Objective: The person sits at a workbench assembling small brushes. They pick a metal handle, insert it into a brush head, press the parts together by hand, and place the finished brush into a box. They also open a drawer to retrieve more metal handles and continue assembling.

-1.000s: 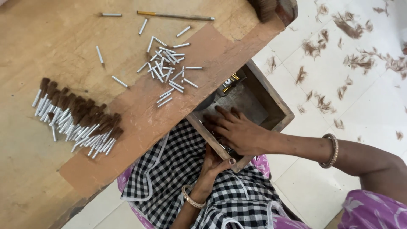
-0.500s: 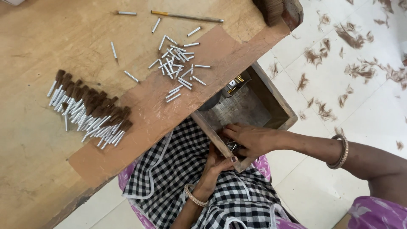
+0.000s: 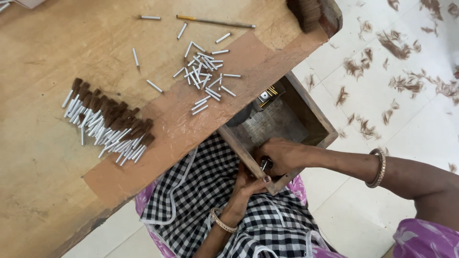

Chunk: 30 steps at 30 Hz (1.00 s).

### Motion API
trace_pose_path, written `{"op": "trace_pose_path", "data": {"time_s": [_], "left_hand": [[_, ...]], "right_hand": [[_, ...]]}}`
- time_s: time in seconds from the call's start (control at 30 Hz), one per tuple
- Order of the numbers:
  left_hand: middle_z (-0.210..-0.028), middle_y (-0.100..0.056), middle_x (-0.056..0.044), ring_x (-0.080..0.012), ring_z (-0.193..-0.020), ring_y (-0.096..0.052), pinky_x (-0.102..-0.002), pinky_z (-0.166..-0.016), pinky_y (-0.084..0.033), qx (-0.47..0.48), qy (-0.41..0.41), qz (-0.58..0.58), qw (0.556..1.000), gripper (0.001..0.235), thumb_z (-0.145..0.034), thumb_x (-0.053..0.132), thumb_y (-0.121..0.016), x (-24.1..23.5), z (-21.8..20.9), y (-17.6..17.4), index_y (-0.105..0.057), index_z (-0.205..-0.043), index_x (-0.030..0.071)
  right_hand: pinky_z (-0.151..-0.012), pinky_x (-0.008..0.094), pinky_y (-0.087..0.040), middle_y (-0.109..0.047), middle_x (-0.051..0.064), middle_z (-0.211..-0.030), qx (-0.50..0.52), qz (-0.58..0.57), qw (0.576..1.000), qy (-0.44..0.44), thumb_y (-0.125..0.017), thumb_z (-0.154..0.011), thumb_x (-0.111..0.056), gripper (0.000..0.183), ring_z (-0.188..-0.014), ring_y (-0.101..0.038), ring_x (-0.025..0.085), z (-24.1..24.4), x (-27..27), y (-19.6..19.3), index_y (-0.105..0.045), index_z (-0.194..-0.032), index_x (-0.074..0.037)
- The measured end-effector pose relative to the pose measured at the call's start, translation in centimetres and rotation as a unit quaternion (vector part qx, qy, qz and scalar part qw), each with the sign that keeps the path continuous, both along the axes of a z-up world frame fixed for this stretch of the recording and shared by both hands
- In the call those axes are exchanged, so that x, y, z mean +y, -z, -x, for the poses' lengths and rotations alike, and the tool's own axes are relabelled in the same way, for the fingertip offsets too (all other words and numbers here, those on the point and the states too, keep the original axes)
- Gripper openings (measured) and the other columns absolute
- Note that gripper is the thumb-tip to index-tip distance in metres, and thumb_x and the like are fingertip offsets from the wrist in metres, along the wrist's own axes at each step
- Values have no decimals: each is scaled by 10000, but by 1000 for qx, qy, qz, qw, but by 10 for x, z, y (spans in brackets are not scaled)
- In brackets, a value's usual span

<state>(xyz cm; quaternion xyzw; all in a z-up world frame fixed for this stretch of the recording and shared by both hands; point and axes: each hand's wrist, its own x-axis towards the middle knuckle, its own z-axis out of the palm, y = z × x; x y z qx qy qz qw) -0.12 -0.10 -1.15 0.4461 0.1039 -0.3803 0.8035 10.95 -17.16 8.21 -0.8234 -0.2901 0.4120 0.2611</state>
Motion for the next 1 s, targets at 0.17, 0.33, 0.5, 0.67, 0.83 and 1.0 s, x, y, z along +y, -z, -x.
{"op": "trace_pose_path", "data": {"time_s": [0.17,0.33,0.5,0.67,0.83,1.0], "left_hand": [[-1182,-574,-111,-214,-1092,-637,-396,-935,-583,7,-6,1,1000,1033,-798,330,-785,1,-2,-9,-179,-1602,103],[-1241,-552,-156,-244,-1124,-619,-403,-944,-575,15,7,-4,1000,1113,-776,380,-791,3,-2,-9,-115,-1624,127],[-1483,-426,-170,-268,-1317,-552,-411,-1004,-555,6,30,-21,999,1246,-739,471,-779,4,-2,-12,35,-1636,181],[-1495,-440,-189,-293,-1306,-563,-419,-977,-561,-1,27,-36,999,1265,-716,491,-778,3,-4,-13,27,-1639,173],[-1489,-453,-204,-298,-1295,-575,-416,-972,-563,-4,27,-41,999,1265,-711,490,-778,1,0,-9,21,-1637,169],[-1481,-489,-207,-278,-1287,-587,-398,-988,-555,5,18,-22,1000,1231,-748,473,-776,3,2,-6,8,-1644,161]], "right_hand": [[-736,412,-580,-769,153,-920,-9,32,999,-33,-822,-626,-173,418,-816,-737,312,-3,-9,10,-794,-1036,-94],[-655,356,-583,-793,108,-849,7,33,999,-2,-816,-638,-196,378,-719,-746,215,-12,-16,5,-829,-1008,-121],[-559,298,-528,-798,38,-754,150,120,973,131,-845,-690,-164,332,-620,-655,111,-36,-20,-33,-854,-1018,-116],[-473,259,-470,-820,19,-737,79,72,987,119,-859,-704,-126,331,-534,-631,96,-81,-17,-103,-853,-1034,-127],[-432,273,-438,-803,34,-751,-140,36,988,52,-851,-778,-125,310,-496,-592,145,-117,22,-184,-862,-1085,-163],[-595,334,-598,-659,233,-1210,-445,-122,887,10,-774,-849,-103,464,-982,-699,328,-99,55,-231,-655,-1271,50]]}}
